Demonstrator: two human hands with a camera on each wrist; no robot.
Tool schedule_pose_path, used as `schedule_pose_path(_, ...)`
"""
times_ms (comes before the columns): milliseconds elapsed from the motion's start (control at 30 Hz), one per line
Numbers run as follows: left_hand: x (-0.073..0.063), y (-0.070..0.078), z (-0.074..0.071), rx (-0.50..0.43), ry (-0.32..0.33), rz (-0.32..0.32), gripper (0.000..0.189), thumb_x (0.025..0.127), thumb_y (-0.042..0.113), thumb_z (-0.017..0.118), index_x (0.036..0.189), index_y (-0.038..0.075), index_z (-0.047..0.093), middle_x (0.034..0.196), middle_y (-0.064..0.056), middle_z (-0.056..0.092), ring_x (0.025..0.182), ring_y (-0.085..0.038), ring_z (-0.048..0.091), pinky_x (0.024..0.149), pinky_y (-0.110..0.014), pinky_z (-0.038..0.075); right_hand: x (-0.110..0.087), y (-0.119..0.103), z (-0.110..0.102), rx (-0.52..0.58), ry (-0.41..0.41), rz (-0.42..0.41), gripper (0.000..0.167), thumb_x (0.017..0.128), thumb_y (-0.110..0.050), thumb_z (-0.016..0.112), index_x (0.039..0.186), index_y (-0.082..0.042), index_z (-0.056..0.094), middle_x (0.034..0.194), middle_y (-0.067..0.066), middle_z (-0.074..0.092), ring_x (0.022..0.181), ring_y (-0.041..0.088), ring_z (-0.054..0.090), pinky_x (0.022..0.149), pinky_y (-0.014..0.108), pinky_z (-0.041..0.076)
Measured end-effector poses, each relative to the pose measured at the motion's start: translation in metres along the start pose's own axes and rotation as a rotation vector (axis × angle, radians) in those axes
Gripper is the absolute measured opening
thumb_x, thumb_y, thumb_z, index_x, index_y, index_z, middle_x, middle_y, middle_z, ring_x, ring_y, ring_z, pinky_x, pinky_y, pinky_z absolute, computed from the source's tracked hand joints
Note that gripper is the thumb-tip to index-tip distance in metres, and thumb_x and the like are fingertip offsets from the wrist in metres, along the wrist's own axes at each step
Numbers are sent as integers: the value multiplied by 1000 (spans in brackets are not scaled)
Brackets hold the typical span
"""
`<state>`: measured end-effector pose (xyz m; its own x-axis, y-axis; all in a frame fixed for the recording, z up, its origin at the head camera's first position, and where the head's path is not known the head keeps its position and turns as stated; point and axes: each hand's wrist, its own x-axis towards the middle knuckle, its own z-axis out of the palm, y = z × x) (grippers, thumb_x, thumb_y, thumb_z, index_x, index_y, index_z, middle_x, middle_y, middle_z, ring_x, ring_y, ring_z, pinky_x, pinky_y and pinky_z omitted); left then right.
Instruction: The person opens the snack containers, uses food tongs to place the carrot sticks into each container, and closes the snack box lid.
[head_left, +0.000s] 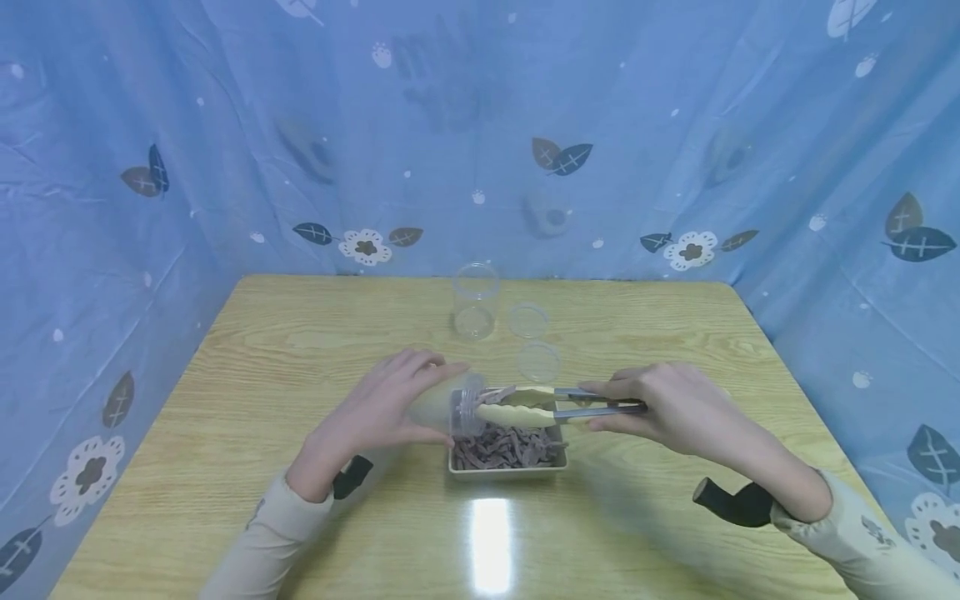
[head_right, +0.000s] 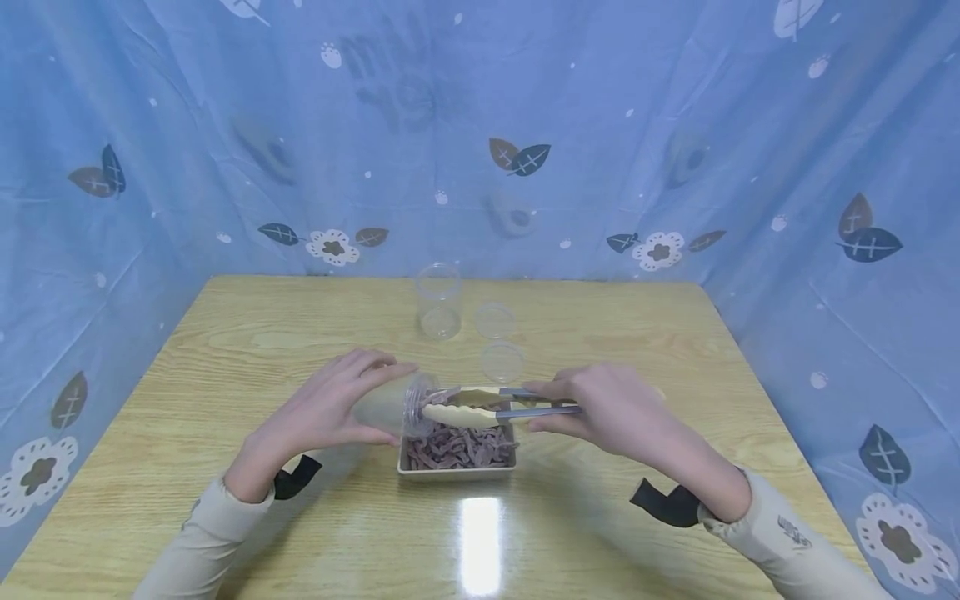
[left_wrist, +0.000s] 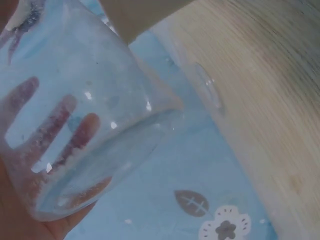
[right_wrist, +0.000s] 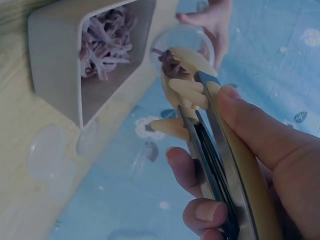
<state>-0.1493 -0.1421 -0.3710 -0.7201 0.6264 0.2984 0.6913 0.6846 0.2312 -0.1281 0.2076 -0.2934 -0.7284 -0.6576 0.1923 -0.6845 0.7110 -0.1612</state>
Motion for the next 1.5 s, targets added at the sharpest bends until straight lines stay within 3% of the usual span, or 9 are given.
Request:
schedule_pose_path(200,2,3,3,-27,6,6,93,59,68,70,140,33,39,124,2,53,113,-17,49,95,-42,45,4,0,5,37,-29,-14,38,80,-48,65,112,-27,68,76,-19,64,44,-10,32,37,14,27)
schedule_pose_path(433,13,16,9,-127,3,74,89,64,70,66,140,36,36,124,9,51,102,-6,49,84,-26,47,18,-9,14,82,-71,-79,42,82,-51,61,114,-25,67,72,-20,60,44,-8,32,38,13,26)
schedule_pose_path(567,14,16,7,-115,-2,60,90,64,72,63,141,33,37,127,6,51,106,-9,50,90,-31,46,21,-10,9,98,-63,-82,45,79,-49,66,115,-21,67,71,-19,58,46,-7,32,39,13,28)
schedule_pose_path(733,7,9,4,-125,-29,-1,91,63,68,67,142,38,32,128,6,50,109,-12,50,94,-37,46,16,-6,-3,94,-70,-33,47,76,-48,69,115,-20,67,66,-21,50,44,-7,30,40,14,29)
schedule_pose_path(967,-2,-4,1,-114,-7,-47,93,62,61,74,141,33,35,128,3,51,113,-16,50,97,-42,44,3,4,-18,45,-107,1,48,77,-51,67,116,-23,66,74,-21,57,47,-8,33,41,14,30)
schedule_pose_path(1167,-8,-9,2,-102,-14,-64,92,63,62,73,141,29,37,129,1,51,115,-20,49,98,-46,43,-2,13,-23,-52,-178,4,55,76,-59,63,116,-22,66,82,-15,64,54,-7,46,41,14,31)
schedule_pose_path(1300,-10,-9,1,-98,-24,-79,92,63,68,68,141,29,38,131,1,50,116,-21,49,97,-48,43,-3,16,-23,-94,-216,24,59,72,-64,62,116,-24,66,86,-13,66,54,-6,47,40,15,29)
schedule_pose_path(1500,-12,-10,1,-92,-33,-88,93,63,76,58,141,31,37,132,0,49,117,-21,49,95,-47,45,2,16,-23,-164,-269,35,69,68,-74,53,116,-26,66,80,-15,62,49,-3,39,37,18,26)
